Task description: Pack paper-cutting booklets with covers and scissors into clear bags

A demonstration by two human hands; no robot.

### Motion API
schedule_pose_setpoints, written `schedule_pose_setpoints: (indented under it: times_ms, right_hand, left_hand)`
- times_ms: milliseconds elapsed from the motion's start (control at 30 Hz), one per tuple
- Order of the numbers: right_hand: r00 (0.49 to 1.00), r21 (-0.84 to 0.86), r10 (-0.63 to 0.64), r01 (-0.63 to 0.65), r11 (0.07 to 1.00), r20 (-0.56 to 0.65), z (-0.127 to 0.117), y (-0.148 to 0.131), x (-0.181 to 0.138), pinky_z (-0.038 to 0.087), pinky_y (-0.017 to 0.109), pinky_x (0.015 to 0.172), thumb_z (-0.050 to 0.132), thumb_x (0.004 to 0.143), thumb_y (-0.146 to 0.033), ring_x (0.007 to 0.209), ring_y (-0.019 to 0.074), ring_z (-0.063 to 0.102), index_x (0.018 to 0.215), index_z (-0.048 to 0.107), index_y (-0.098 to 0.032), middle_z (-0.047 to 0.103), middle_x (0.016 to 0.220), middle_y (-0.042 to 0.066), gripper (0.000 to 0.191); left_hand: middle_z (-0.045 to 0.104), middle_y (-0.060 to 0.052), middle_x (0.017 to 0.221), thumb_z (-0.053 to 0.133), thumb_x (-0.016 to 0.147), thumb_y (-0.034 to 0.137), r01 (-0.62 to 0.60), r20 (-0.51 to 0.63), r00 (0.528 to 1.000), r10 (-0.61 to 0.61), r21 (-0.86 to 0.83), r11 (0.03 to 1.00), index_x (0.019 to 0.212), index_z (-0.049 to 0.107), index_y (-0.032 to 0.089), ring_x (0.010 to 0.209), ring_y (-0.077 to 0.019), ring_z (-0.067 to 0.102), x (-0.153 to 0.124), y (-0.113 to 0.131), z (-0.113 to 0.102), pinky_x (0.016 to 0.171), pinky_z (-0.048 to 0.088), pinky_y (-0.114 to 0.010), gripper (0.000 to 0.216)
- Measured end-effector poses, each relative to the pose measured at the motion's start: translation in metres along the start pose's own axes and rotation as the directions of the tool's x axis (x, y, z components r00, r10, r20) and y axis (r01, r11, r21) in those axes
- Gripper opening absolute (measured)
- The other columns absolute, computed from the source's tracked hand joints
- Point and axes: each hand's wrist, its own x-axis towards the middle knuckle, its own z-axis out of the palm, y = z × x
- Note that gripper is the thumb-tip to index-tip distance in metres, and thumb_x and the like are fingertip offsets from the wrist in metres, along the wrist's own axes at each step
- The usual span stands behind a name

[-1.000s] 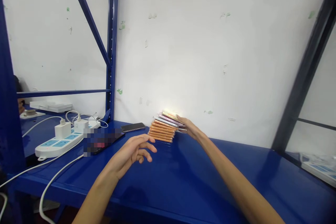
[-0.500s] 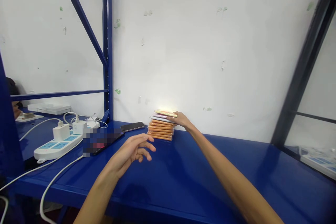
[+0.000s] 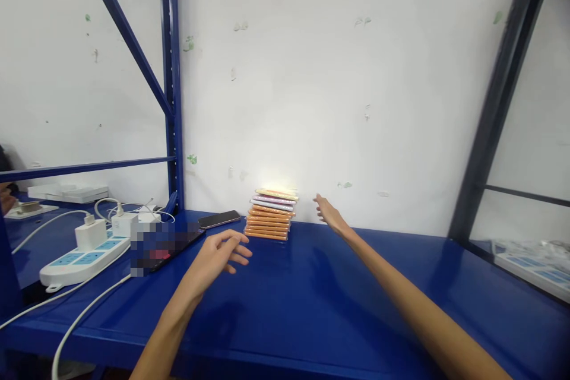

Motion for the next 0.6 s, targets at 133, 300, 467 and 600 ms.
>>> schedule_pose_setpoints:
  times_ms: [133,300,467,600]
  right_hand:
    - [0.999,-0.287,0.027,-0.035,0.957,-0.031,-0.037,0.063,-0.031,0.055,0.046,0.095,0.062,0.101,-0.035,0.111,0.0242,0.066,0.125,0.065,-0.020,0.064,0.131,0.010,0.029]
    - [0.995,-0.505,0.098,-0.099,0.857,-0.027,-0.063,0.119,-0.044,0.055,0.048,0.095,0.064,0.100,-0.035,0.112,0.0252,0.066,0.127,0.064,-0.019,0.064,0.132,0.010,0.032]
    - [0.996,-0.573,0.087,-0.061,0.817,0.018,-0.051,0.129,-0.039,0.052,0.052,0.100,0.063,0.100,-0.036,0.119,0.0278,0.062,0.133,0.061,-0.020,0.060,0.139,0.011,0.037]
    - [0.995,-0.602,0.090,-0.043,0.797,0.048,-0.040,0.126,-0.039,0.051,0.054,0.102,0.064,0.099,-0.037,0.122,0.0293,0.061,0.136,0.059,-0.020,0.058,0.142,0.011,0.041]
  left_hand:
    - [0.069,-0.024,0.131,0.057,0.083,0.058,0.064,-0.135,0.991,-0.021,0.324,0.944,0.127,0.066,0.017,0.131,-0.0453,0.056,0.009,-0.020,0.012,0.108,0.040,-0.057,0.061]
    - [0.030,-0.028,0.164,0.061,0.076,0.068,0.184,-0.102,0.983,-0.154,0.621,0.762,0.151,0.051,0.016,0.151,-0.0583,0.010,0.012,-0.045,0.032,0.115,0.009,-0.074,0.091]
    - [0.026,-0.026,0.166,0.040,0.087,0.075,0.155,-0.031,0.979,-0.203,0.761,0.630,0.156,0.041,0.021,0.150,-0.0581,0.014,0.013,-0.050,0.036,0.113,0.015,-0.074,0.088]
    - [0.028,-0.026,0.166,0.036,0.089,0.074,0.139,-0.026,0.980,-0.199,0.801,0.582,0.158,0.038,0.022,0.150,-0.0585,0.017,0.013,-0.047,0.036,0.112,0.019,-0.075,0.086]
